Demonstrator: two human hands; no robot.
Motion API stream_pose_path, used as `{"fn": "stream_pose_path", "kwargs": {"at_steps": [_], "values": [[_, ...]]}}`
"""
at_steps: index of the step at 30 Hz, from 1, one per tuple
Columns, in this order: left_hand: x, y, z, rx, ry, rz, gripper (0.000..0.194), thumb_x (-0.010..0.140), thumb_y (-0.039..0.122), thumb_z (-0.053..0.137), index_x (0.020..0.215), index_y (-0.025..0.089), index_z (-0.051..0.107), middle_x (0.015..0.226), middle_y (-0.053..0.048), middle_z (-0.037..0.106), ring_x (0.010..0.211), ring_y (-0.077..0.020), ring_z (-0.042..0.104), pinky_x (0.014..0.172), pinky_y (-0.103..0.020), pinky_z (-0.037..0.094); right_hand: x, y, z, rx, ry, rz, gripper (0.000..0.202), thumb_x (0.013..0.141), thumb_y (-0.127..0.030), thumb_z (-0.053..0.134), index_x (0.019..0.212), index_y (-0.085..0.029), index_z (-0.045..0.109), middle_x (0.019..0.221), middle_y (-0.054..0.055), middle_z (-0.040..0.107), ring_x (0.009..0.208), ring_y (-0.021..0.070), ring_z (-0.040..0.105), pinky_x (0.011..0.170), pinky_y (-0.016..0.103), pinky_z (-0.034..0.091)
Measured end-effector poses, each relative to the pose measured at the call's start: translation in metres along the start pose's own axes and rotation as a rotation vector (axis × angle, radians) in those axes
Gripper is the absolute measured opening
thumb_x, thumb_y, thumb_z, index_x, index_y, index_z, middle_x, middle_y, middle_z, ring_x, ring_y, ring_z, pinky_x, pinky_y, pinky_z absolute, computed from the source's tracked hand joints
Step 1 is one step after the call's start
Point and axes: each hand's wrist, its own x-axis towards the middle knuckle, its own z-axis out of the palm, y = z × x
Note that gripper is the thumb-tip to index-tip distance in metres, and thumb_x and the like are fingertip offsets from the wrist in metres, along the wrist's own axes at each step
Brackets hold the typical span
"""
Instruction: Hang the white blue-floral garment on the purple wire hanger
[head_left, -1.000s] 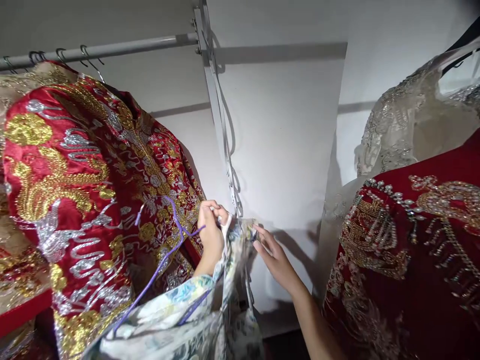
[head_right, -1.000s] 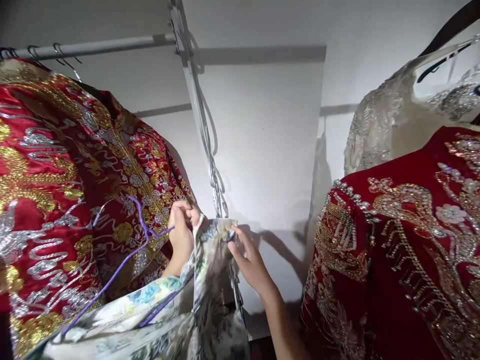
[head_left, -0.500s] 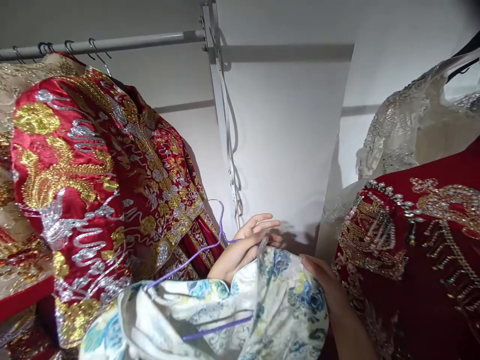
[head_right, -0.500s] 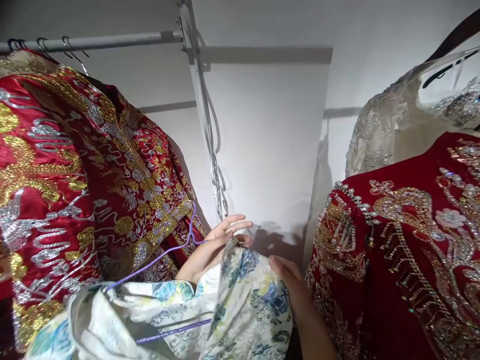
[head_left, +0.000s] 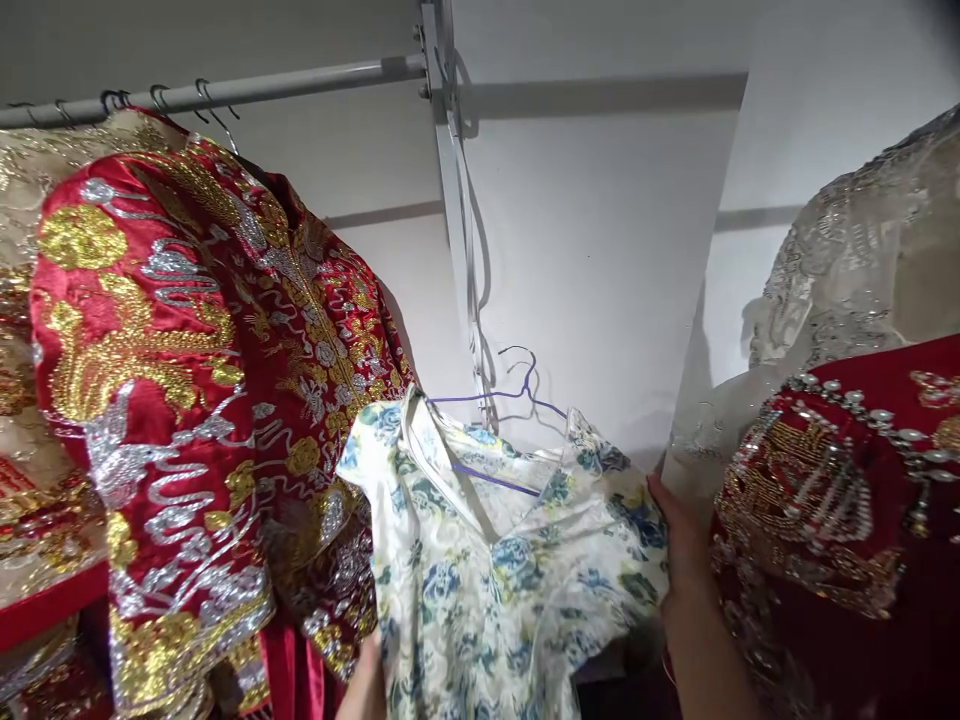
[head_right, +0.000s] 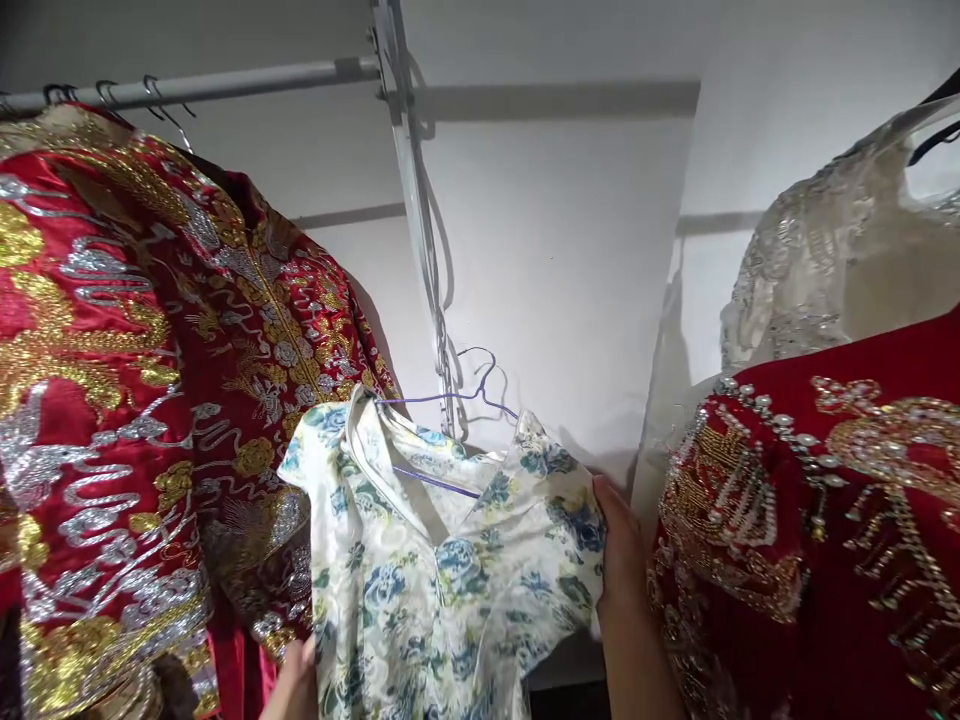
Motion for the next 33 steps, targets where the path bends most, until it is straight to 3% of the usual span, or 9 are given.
{"fn": "stream_pose_path", "kwargs": {"at_steps": [5,8,11,15,17,19,22,28,33], "values": [[0.009,-0.032,0.012,0.051,0.064,0.033,0.094,0.052,0.059,0.087,0.133,0.021,0.058,0.131,-0.014,0.065,0.134,-0.0377,0.051,0.118,-0.048,0.034,-0.004,0.015,0.020,0.044,-0.146,0.022,0.044,0.061,-0.053,0.081,0.088,-0.019,0.072,0.073,0.005,0.073,0.071,0.0274,0.071,0.061,0.036,0.056],[0.007,-0.054,0.020,0.063,0.044,0.000,0.089,0.050,0.058,0.088,0.124,0.015,0.063,0.126,-0.017,0.067,0.131,-0.0396,0.052,0.116,-0.047,0.037,-0.001,0.030,0.007,-0.049,-0.056,-0.019,0.049,0.064,-0.058,0.078,0.096,-0.021,0.070,0.086,0.004,0.074,0.082,0.0268,0.070,0.068,0.035,0.056],[0.003,-0.075,0.021,0.041,0.044,-0.114,0.080,0.054,0.061,0.084,0.117,0.016,0.065,0.128,-0.016,0.067,0.134,-0.0385,0.050,0.116,-0.045,0.036,-0.003,0.049,-0.013,-0.180,0.032,-0.209,0.054,0.073,-0.060,0.070,0.112,-0.022,0.065,0.109,0.006,0.070,0.101,0.0258,0.065,0.081,0.033,0.053],[0.007,-0.087,0.024,0.102,0.042,-0.092,0.077,0.060,0.059,0.082,0.121,0.014,0.063,0.135,-0.016,0.062,0.143,-0.0351,0.039,0.121,-0.041,0.028,-0.033,0.083,-0.030,-0.364,0.140,-0.422,0.053,0.079,-0.058,0.065,0.117,-0.022,0.057,0.115,0.009,0.061,0.100,0.0249,0.059,0.082,0.034,0.049],[0.012,-0.086,0.027,0.134,0.015,-0.082,0.079,0.061,0.057,0.081,0.123,0.013,0.062,0.137,-0.017,0.060,0.143,-0.0350,0.039,0.121,-0.041,0.027,-0.055,0.100,-0.029,-0.455,-0.013,-0.337,0.042,0.082,-0.059,0.063,0.100,-0.021,0.060,0.096,0.007,0.063,0.087,0.0240,0.059,0.078,0.034,0.048],[0.015,-0.081,0.030,0.158,-0.040,-0.091,0.080,0.059,0.054,0.084,0.124,0.013,0.062,0.136,-0.018,0.060,0.141,-0.0359,0.042,0.120,-0.042,0.029,-0.076,0.116,-0.021,-0.491,-0.333,-0.148,0.041,0.085,-0.062,0.059,0.085,-0.021,0.060,0.078,0.004,0.059,0.075,0.0225,0.058,0.071,0.033,0.047],[0.015,-0.073,0.031,0.178,-0.132,-0.091,0.077,0.059,0.052,0.085,0.124,0.016,0.064,0.133,-0.017,0.063,0.138,-0.0374,0.045,0.119,-0.047,0.029,-0.097,0.135,-0.004,-0.491,-0.638,0.027,0.045,0.087,-0.066,0.055,0.083,-0.021,0.056,0.068,0.000,0.052,0.066,0.0189,0.054,0.063,0.029,0.043],[0.020,-0.062,0.021,0.236,-0.218,-0.024,0.075,0.059,0.055,0.082,0.120,0.015,0.066,0.134,-0.017,0.063,0.139,-0.0372,0.044,0.120,-0.045,0.028,-0.104,0.145,0.024,-0.671,-0.710,-0.049,0.045,0.093,-0.059,0.048,0.069,-0.023,0.037,0.059,-0.006,0.034,0.057,0.0128,0.036,0.056,0.026,0.030],[0.035,-0.059,0.006,0.291,-0.149,0.052,0.080,0.064,0.057,0.078,0.129,0.015,0.058,0.125,-0.016,0.067,0.134,-0.0390,0.049,0.117,-0.046,0.033,-0.111,0.149,0.034,-0.558,-0.716,0.074,0.044,0.092,-0.055,0.048,0.064,-0.021,0.045,0.052,-0.006,0.036,0.050,0.0122,0.036,0.053,0.027,0.027]]}}
